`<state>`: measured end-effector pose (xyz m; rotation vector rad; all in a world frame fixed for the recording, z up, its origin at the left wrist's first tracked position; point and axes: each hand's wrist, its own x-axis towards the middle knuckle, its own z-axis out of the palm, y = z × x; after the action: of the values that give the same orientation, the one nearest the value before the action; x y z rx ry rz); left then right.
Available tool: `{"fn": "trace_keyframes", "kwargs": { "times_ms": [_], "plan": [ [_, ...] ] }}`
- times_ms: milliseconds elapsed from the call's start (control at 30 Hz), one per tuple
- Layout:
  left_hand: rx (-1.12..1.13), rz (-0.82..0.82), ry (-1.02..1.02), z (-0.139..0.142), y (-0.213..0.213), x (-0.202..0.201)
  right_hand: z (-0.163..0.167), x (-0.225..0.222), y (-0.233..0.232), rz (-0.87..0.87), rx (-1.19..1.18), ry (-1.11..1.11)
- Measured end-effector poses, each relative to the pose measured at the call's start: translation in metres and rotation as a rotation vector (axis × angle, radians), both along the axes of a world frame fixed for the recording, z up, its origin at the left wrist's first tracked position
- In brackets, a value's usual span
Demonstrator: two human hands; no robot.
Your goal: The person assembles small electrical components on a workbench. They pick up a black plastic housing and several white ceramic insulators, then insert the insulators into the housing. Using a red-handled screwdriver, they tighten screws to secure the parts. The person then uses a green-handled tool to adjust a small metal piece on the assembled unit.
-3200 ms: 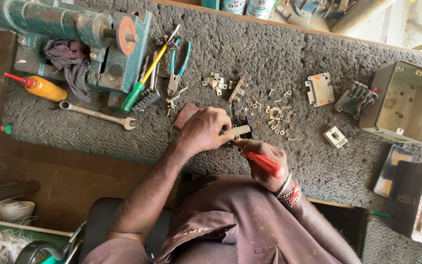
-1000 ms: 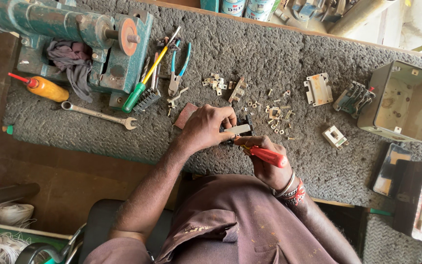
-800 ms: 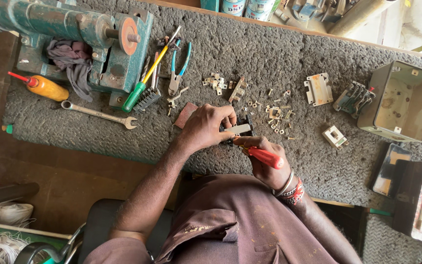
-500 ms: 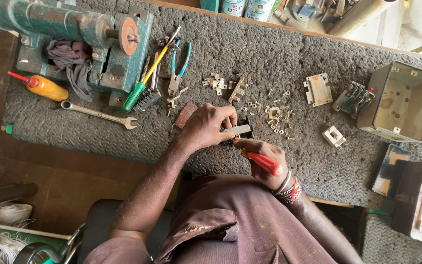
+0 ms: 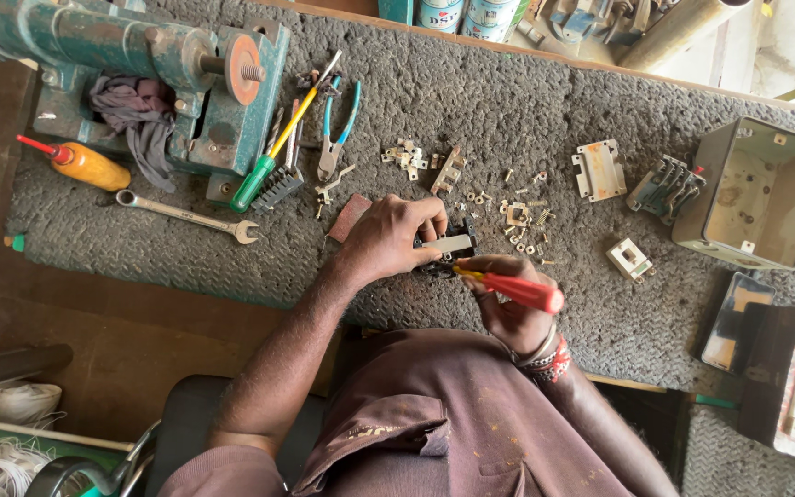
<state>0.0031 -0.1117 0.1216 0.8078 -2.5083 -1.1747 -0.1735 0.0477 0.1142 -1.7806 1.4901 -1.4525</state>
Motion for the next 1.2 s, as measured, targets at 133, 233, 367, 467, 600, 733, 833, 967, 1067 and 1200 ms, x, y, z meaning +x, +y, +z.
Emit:
{"fn": "trace_keyframes", "kwargs": {
  "times_ms": [133,233,367,467,600,733,833,967,1067,1200],
  "plan": [
    [0.037,-0.006,0.007,0.0,0.0,-0.001,0.008,0.001,0.002,-0.027,0.002,0.189],
    [0.034,0.009,0.004,0.0,0.0,0.001,0.01,0.003,0.003,0.013,-0.002,0.174],
    [0.025,0.004,0.012,0.0,0.001,0.002,0.01,-0.002,0.002,0.124,-0.013,0.098],
    [0.028,0.006,0.006,0.0,0.001,0.001,0.012,-0.007,0.002,0.193,0.016,0.046],
    [0.03,0.01,0.016,0.0,0.002,0.002,0.015,-0.011,0.003,0.238,0.064,0.034],
    [0.013,0.017,0.011,0.001,0.002,0.002,0.014,-0.014,0.005,0.255,0.086,0.012],
    [0.015,0.013,-0.001,0.0,0.002,0.001,0.01,-0.019,0.007,0.242,0.081,0.014],
    [-0.01,0.016,-0.012,-0.001,0.005,0.001,0.005,-0.034,0.012,0.203,0.009,-0.067],
    [-0.017,0.017,-0.019,-0.004,0.005,0.001,0.006,-0.046,0.018,0.189,-0.059,-0.219],
    [-0.01,0.011,-0.022,-0.007,0.003,0.0,0.011,-0.052,0.029,0.104,-0.028,-0.285]
  ]
}}
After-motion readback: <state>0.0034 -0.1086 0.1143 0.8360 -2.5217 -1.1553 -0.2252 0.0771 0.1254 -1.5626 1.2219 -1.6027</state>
